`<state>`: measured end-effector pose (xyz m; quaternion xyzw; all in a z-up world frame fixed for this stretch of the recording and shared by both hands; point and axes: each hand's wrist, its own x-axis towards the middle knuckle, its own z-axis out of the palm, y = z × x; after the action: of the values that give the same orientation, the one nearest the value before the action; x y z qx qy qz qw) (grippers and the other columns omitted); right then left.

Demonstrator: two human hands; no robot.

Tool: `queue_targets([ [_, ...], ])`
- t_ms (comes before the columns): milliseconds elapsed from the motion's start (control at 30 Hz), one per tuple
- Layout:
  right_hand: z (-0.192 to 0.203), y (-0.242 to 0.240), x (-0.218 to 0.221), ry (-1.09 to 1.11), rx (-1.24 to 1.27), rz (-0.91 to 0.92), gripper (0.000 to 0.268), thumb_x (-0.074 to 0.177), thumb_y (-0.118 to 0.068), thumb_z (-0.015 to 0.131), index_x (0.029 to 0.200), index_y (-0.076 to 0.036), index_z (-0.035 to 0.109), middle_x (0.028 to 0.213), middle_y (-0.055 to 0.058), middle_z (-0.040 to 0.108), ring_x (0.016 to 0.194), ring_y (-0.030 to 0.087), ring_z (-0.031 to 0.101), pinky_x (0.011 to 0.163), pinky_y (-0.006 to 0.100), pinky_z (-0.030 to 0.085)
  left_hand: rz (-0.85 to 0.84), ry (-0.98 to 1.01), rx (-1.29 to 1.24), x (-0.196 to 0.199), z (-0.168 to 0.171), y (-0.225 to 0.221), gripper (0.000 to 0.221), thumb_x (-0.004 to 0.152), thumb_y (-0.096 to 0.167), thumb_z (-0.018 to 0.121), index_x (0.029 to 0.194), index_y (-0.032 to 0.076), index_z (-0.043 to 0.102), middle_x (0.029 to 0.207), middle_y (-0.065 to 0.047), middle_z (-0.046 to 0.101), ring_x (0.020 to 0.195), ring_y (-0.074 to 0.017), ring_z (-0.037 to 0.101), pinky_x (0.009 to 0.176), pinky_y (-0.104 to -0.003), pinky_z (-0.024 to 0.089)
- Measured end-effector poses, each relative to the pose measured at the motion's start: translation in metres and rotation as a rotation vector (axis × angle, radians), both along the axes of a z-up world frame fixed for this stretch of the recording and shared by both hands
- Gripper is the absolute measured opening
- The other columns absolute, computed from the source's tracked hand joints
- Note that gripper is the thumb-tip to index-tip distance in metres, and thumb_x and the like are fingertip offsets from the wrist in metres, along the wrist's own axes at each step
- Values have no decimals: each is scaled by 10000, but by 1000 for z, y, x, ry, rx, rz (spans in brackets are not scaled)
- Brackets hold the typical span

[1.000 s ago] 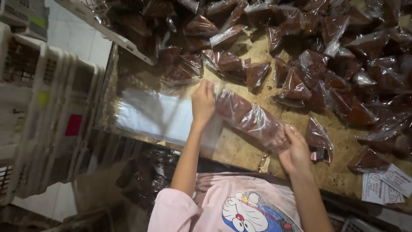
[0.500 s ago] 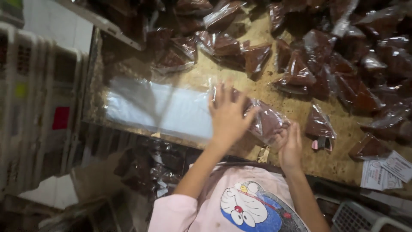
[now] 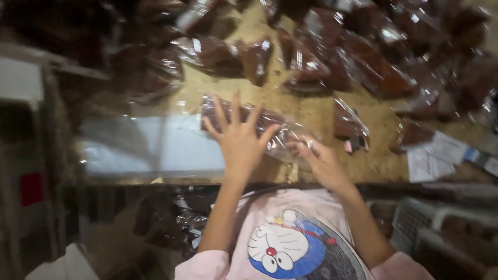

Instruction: The person places triangular pieces of bread into plastic bags and seals them using a stapler.

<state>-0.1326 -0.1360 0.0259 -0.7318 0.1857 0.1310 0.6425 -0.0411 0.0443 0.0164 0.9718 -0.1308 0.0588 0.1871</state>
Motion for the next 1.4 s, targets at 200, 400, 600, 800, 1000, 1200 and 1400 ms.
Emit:
queue_targets([
  [200,7,-111,-45,-148,-416,-308,242,1099,-156,587,1322,-91,651,1219,129,658,1099,234,609,978,400,493,27,-51,-4,-1,2,3,544,824,658,710,1233,301,687,1492,-99,447,1484,-494,179,1100,-749,58],
  [400,-58,-227,-101,-230,-1347,-439,408,955,8,806,1318,92,639,1214,372,537,1106,577,512,939,634,363,56,141,22,-2,10,-1,503,861,680,619,1260,379,677,1598,-15,300,1506,-403,40,1101,-792,51],
  [600,-66,-223,-89,287,-1156,-646,547,1004,-130,780,1463,68,558,1477,396,224,1321,628,241,944,859,222,35,142,17,6,17,-2,502,845,684,596,1237,383,684,1563,-32,353,1505,-414,60,1098,-780,41],
  [800,-97,-245,-112,5,-1237,-739,581,841,14,966,1254,43,558,1262,260,393,1091,571,529,778,761,402,58,98,8,1,9,0,474,863,668,605,1226,375,686,1535,-20,377,1505,-403,77,1090,-784,74],
  [1000,-173,-310,-159,-266,-1097,-817,463,841,127,838,1270,54,678,910,101,677,789,162,712,661,291,608,56,97,16,-8,3,5,491,867,692,580,1247,395,669,1541,-16,362,1505,-419,100,1103,-774,85],
  [1200,-131,-286,-173,-220,-1237,-745,238,1211,-165,823,1156,66,817,1054,216,827,882,327,767,709,480,566,51,132,9,0,6,2,488,853,664,632,1244,376,684,1554,-27,366,1499,-428,151,1110,-777,79],
  [1400,-8,-151,-90,-191,-773,-506,175,1150,41,787,1309,19,720,1194,142,708,1071,226,671,928,320,549,39,148,28,2,8,3,550,905,718,507,1349,416,624,1622,-6,249,1528,-382,63,1135,-788,37],
])
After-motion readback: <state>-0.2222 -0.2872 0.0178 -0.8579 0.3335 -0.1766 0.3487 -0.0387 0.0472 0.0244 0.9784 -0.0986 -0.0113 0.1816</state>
